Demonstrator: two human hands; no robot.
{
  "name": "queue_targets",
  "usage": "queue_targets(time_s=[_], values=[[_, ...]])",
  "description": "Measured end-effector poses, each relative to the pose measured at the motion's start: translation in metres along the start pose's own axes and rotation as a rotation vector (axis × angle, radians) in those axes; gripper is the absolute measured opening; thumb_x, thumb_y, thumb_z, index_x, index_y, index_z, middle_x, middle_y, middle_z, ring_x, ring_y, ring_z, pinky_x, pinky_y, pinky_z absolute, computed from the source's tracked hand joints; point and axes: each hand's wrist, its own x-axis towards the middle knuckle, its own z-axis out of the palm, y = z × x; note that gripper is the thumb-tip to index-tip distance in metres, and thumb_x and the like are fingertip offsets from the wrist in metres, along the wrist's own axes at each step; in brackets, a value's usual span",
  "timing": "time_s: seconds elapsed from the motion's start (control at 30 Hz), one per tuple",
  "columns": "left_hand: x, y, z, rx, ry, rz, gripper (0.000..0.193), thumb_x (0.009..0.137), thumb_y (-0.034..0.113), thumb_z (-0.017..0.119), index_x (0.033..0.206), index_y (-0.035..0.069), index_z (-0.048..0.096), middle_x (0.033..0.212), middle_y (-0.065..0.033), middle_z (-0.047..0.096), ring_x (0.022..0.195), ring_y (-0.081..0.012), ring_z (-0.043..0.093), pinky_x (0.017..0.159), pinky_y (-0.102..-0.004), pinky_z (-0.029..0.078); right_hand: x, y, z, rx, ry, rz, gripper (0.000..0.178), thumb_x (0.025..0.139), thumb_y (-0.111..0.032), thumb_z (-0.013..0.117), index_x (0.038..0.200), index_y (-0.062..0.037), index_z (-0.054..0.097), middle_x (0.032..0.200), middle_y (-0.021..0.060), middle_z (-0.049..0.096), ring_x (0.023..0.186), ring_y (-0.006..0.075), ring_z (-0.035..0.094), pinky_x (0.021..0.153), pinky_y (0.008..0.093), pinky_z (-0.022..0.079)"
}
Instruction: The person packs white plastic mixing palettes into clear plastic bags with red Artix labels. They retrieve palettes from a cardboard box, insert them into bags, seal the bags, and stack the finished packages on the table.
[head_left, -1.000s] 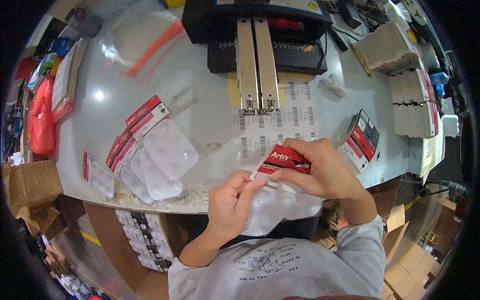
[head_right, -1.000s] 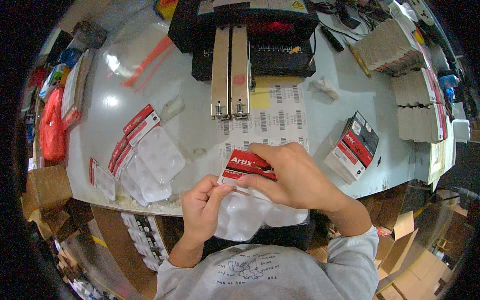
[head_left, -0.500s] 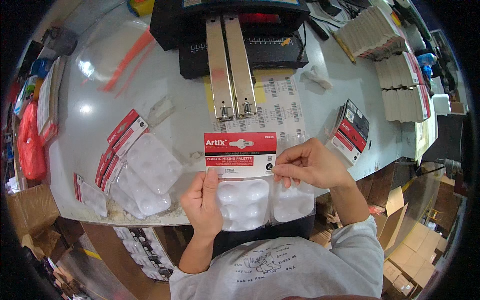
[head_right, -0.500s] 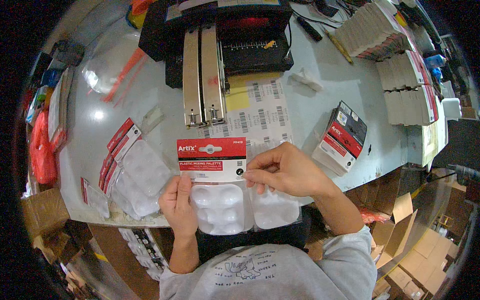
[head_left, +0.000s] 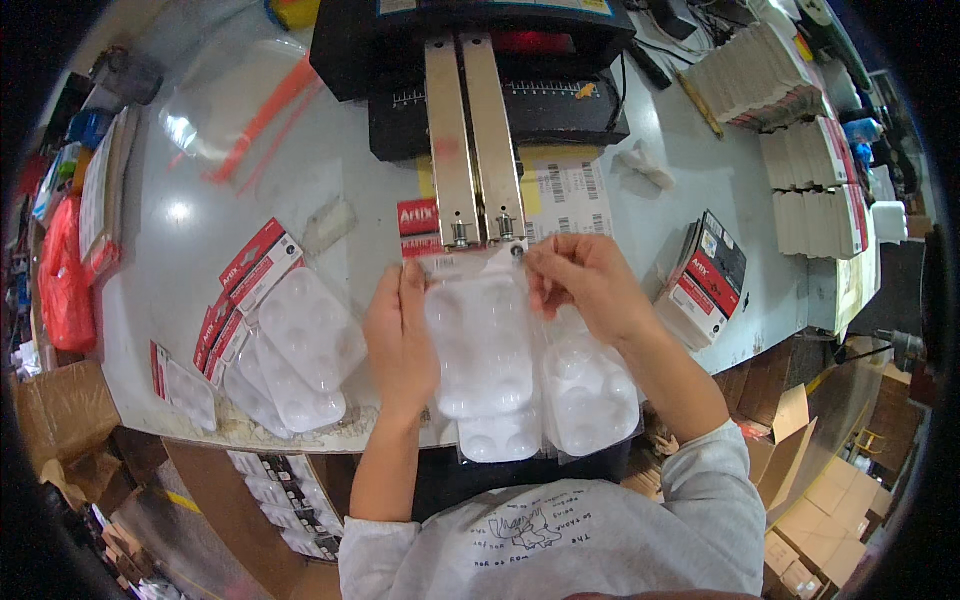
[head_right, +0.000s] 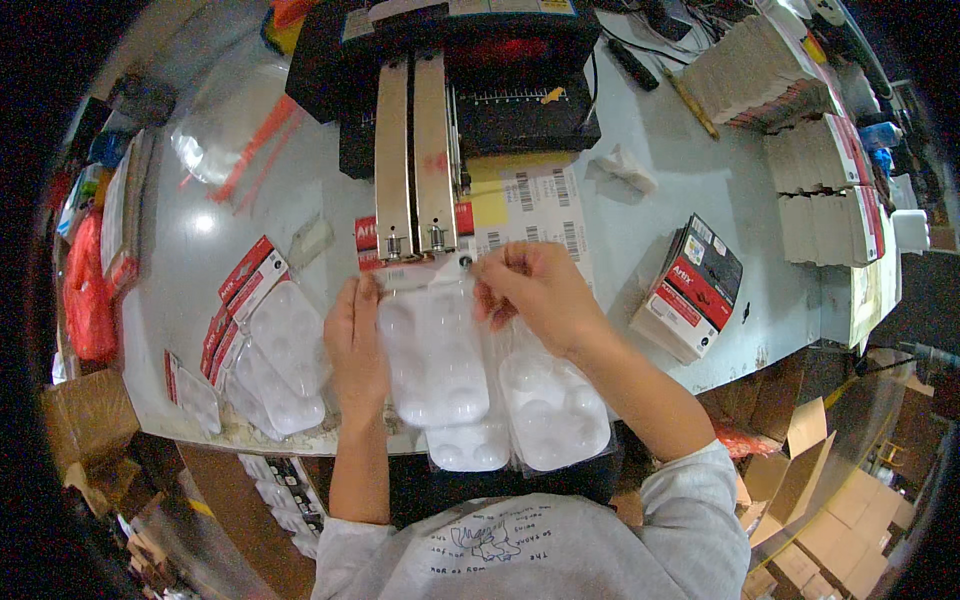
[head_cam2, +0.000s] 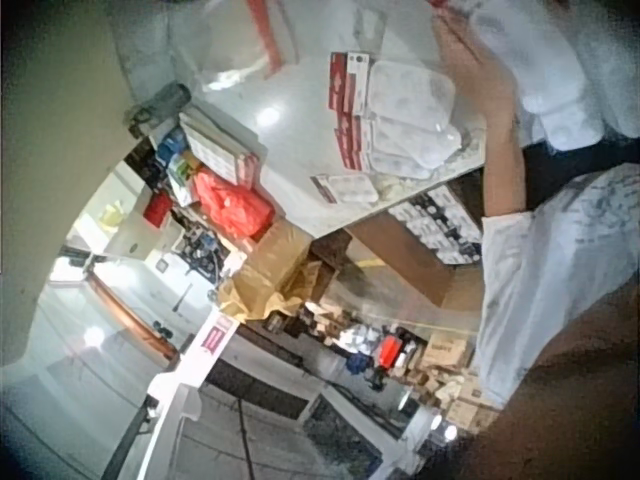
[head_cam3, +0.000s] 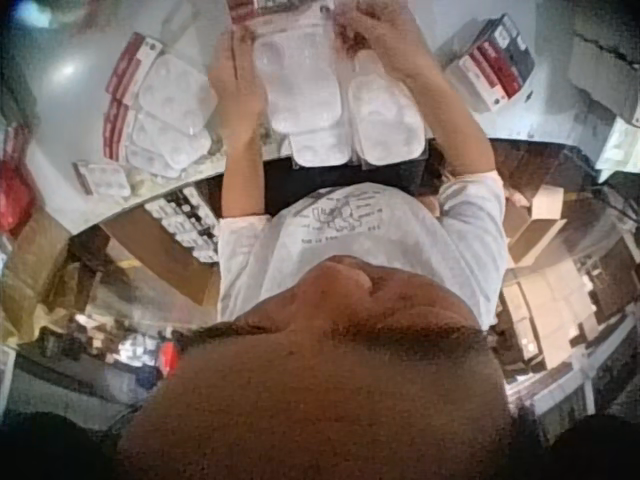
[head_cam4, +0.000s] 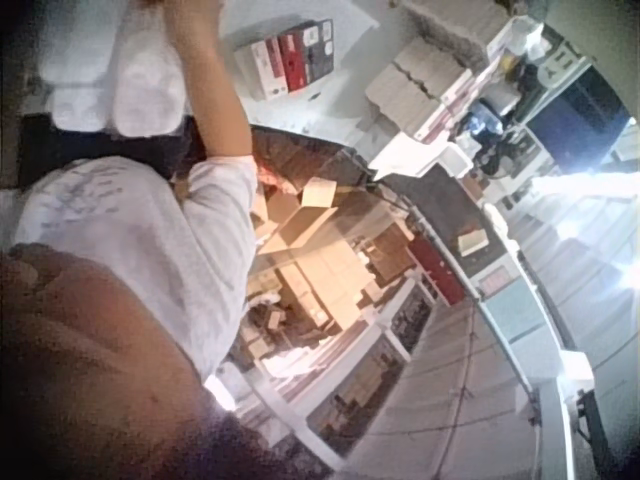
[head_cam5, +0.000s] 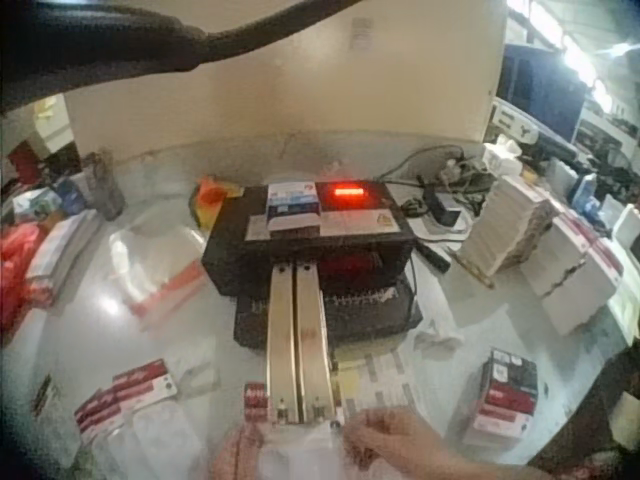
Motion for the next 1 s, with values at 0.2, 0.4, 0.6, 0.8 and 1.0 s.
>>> queue_targets(time_s=[0.2,0.4,0.6,0.8,1.0], values=[[0.014,-0.018,0.012,-0.097,0.026,0.011,0.035,0.097,0.025,0.042,0.077,-0.001,0.048,0.066,-0.0084,0.051,0.063,-0.0136,0.042,0.061,-0.0278,0.038,0.014,0.006,-0.005,0.039,-0.011,-0.031,0.018,0.089,-0.016,0.057,0.077,-0.0019,0.058,0.069,0.0032,0.059,0.060,0.0116,0.060,0.053,0.0241,0.050],[0.009,-0.011,-0.018,0.175,0.028,0.016,0.029,0.096,0.022,0.042,0.085,-0.001,0.056,0.076,-0.0101,0.058,0.070,-0.0199,0.052,0.068,-0.0304,0.042,-0.019,-0.017,-0.015,-0.334,0.137,-0.169,0.017,0.084,-0.011,0.063,0.093,0.0031,0.061,0.081,0.0069,0.064,0.071,0.0145,0.064,0.064,0.0237,0.051],[-0.005,0.010,-0.085,0.895,0.547,0.253,0.030,0.078,0.011,0.061,0.106,0.002,0.055,0.109,-0.0184,0.053,0.106,-0.0360,0.048,0.091,-0.0418,0.037,-0.087,-0.011,-0.128,-1.235,0.581,-0.317,0.110,0.042,-0.028,0.087,0.137,-0.0048,0.035,0.140,0.0174,0.037,0.128,0.0287,0.039,0.101,0.0331,0.035],[-0.059,-0.038,-0.012,0.404,-0.119,0.177,0.021,0.076,0.016,0.068,0.085,0.002,0.054,0.093,-0.0140,0.050,0.089,-0.0293,0.051,0.078,-0.0370,0.042,-0.079,0.019,-0.177,-1.088,0.451,-0.430,0.128,0.033,-0.032,0.090,0.142,-0.0064,0.026,0.147,0.0150,0.027,0.131,0.0286,0.034,0.104,0.0334,0.032],[-0.058,-0.029,-0.020,-0.352,-0.102,-0.071,0.011,0.085,0.012,0.061,0.084,0.002,0.055,0.089,-0.0134,0.064,0.071,-0.0166,0.056,0.071,-0.0275,0.044,-0.076,-0.003,-0.182,-0.994,0.448,-0.330,0.097,0.049,-0.021,0.088,0.134,-0.0059,0.043,0.121,0.0138,0.058,0.107,0.0206,0.058,0.090,0.0287,0.045]])
